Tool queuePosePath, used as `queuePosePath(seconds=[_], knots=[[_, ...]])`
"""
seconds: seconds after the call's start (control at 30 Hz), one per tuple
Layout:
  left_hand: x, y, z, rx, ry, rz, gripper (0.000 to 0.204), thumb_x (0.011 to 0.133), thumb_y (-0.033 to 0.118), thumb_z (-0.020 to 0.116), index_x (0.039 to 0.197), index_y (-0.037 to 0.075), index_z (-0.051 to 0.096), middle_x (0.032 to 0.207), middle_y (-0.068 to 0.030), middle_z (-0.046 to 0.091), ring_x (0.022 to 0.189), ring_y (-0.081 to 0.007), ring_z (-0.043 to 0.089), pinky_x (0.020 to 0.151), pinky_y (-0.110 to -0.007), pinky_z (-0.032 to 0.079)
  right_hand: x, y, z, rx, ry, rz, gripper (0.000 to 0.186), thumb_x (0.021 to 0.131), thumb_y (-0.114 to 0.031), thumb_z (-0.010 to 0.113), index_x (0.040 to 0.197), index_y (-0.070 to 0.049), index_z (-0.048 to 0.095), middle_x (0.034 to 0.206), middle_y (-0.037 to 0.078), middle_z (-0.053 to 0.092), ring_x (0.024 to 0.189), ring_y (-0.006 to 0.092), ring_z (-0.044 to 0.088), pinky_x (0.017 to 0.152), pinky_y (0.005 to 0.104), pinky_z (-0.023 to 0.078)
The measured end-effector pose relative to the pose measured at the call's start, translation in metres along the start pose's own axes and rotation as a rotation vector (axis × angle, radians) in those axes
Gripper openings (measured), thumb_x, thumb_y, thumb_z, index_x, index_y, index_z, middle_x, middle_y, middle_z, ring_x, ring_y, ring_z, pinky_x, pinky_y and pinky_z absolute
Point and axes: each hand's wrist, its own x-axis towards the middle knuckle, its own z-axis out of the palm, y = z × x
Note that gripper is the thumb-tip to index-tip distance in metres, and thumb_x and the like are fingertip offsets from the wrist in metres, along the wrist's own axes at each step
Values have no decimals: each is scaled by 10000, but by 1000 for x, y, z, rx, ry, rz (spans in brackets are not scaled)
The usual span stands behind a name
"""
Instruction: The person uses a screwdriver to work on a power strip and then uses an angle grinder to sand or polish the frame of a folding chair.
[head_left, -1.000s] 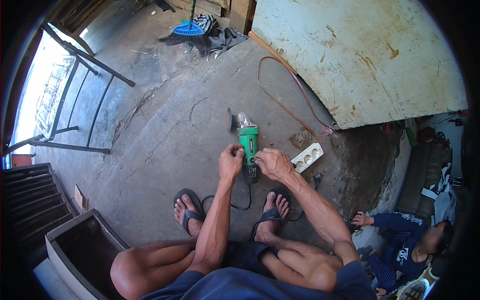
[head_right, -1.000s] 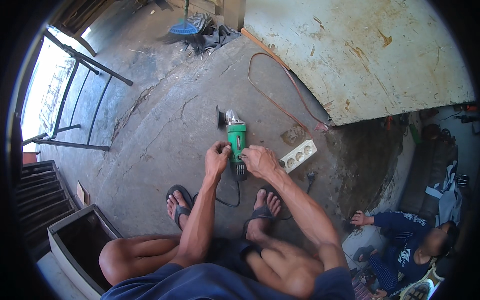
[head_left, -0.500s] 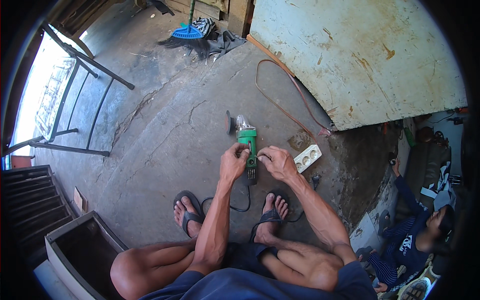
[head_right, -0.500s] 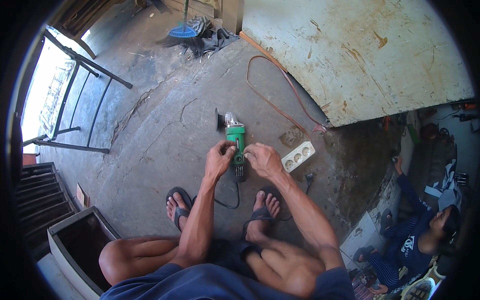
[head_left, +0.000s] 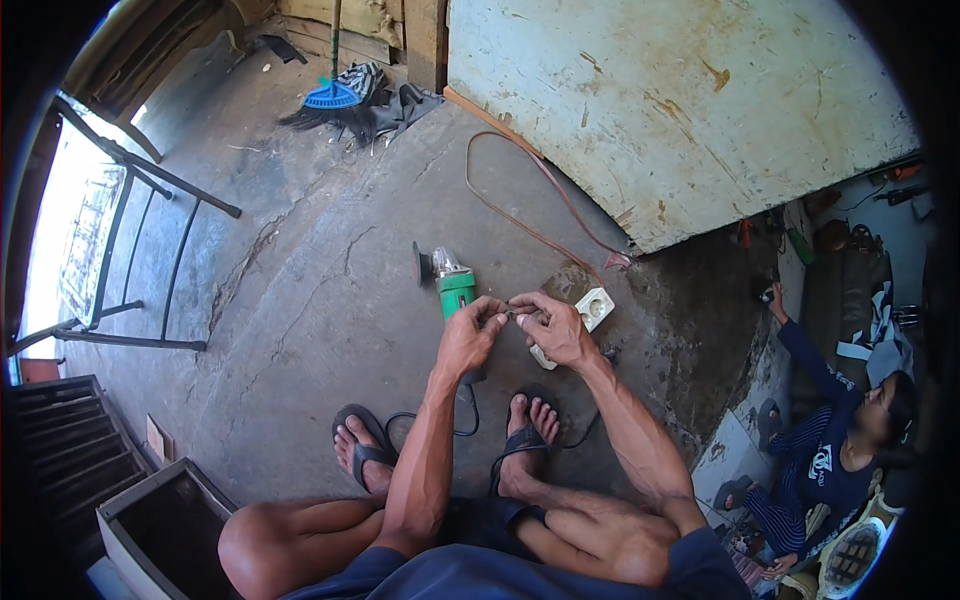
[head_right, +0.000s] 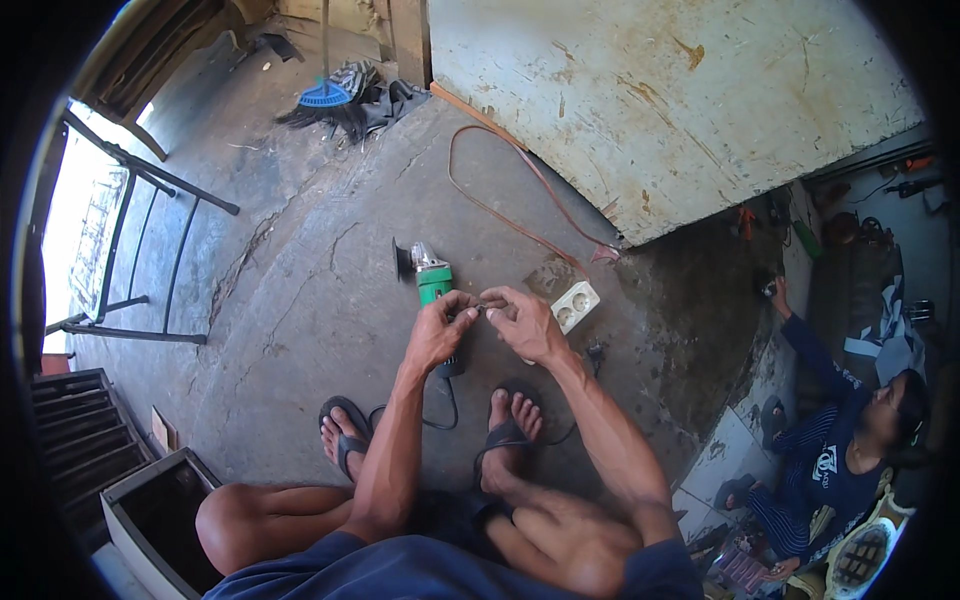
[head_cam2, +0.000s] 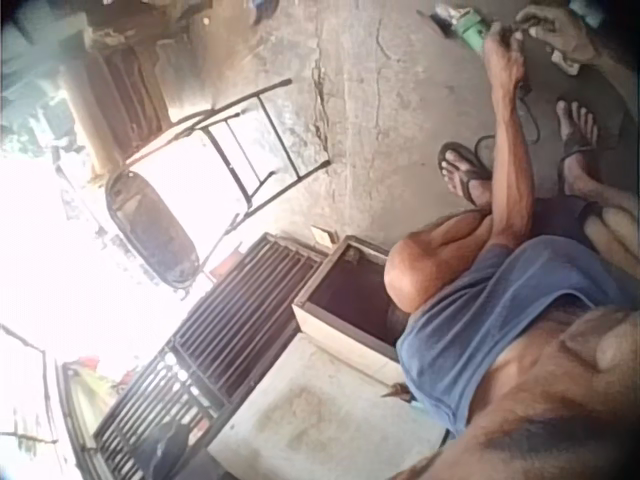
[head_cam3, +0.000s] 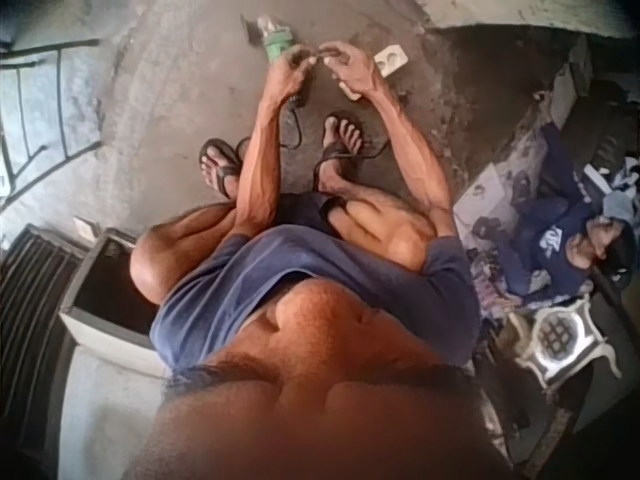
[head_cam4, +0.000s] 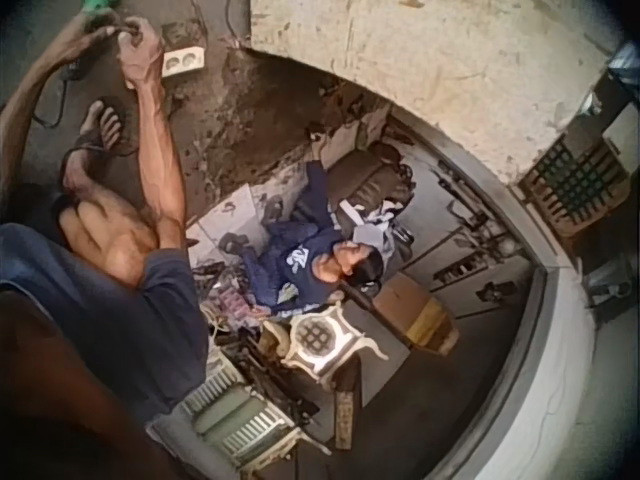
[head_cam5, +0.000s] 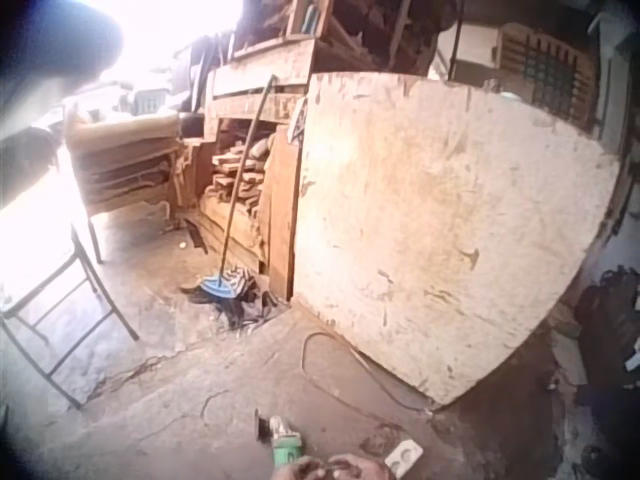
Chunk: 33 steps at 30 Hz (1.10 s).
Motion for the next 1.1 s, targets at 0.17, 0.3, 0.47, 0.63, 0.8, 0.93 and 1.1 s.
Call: queuePosePath(seconds=[0.17, 0.3, 0.47, 0.63, 0.8, 0.93, 1.1], knots=[[7, -9, 14, 55, -41, 71, 250, 930, 140, 694, 1113, -29, 668, 954, -146, 731, 889, -186, 682, 801, -332, 520, -7, 9, -11, -154, 44, -107, 226, 924, -174, 668, 1084, -21, 713, 955, 106, 717, 737, 157, 658, 694, 308, 527], [9, -12, 28, -1, -73, 60, 222, 935, 144, 701, 1078, -22, 661, 916, -64, 697, 838, -113, 594, 773, -298, 478, -13, 12, -18, -130, 76, -50, 212, 924, -176, 672, 1060, -21, 723, 958, 104, 718, 801, 170, 666, 727, 319, 527], [5, -1, 35, -91, -133, 23, 209, 932, 153, 712, 1049, -14, 665, 874, -34, 671, 805, -97, 565, 745, -287, 466, -20, 13, -26, -166, 92, -85, 200, 934, -172, 666, 1059, -28, 725, 941, 117, 706, 804, 199, 675, 740, 330, 529], [4, 0, 33, 73, -56, 32, 198, 922, 152, 720, 1023, -13, 678, 836, -53, 682, 789, -112, 579, 736, -295, 474, -20, 13, -26, -295, 83, -172, 184, 935, -178, 665, 1058, -51, 717, 952, 136, 698, 854, 292, 690, 759, 375, 537], [3, 2, 28, 122, -29, 108, 221, 909, 149, 727, 1036, -23, 671, 855, -112, 706, 788, -154, 624, 729, -317, 492, -21, 16, -23, -416, 81, -249, 161, 934, -180, 662, 1052, -79, 703, 960, 144, 692, 914, 356, 679, 777, 418, 537], [1, 7, 29, 185, 1, 168, 217, 888, 133, 734, 1035, -16, 676, 873, -148, 717, 785, -220, 657, 726, -344, 506, -23, 14, -21, -412, 101, -255, 196, 937, -173, 660, 1042, -11, 693, 943, 157, 694, 881, 324, 684, 771, 398, 532], [-1, 10, 28, 216, 29, 197, 220, 871, 131, 743, 1029, -9, 681, 892, -162, 719, 787, -262, 665, 727, -361, 506, -23, 16, -16, -403, 154, -235, 220, 917, -188, 680, 1046, -9, 694, 944, 157, 707, 843, 302, 692, 748, 391, 537]])
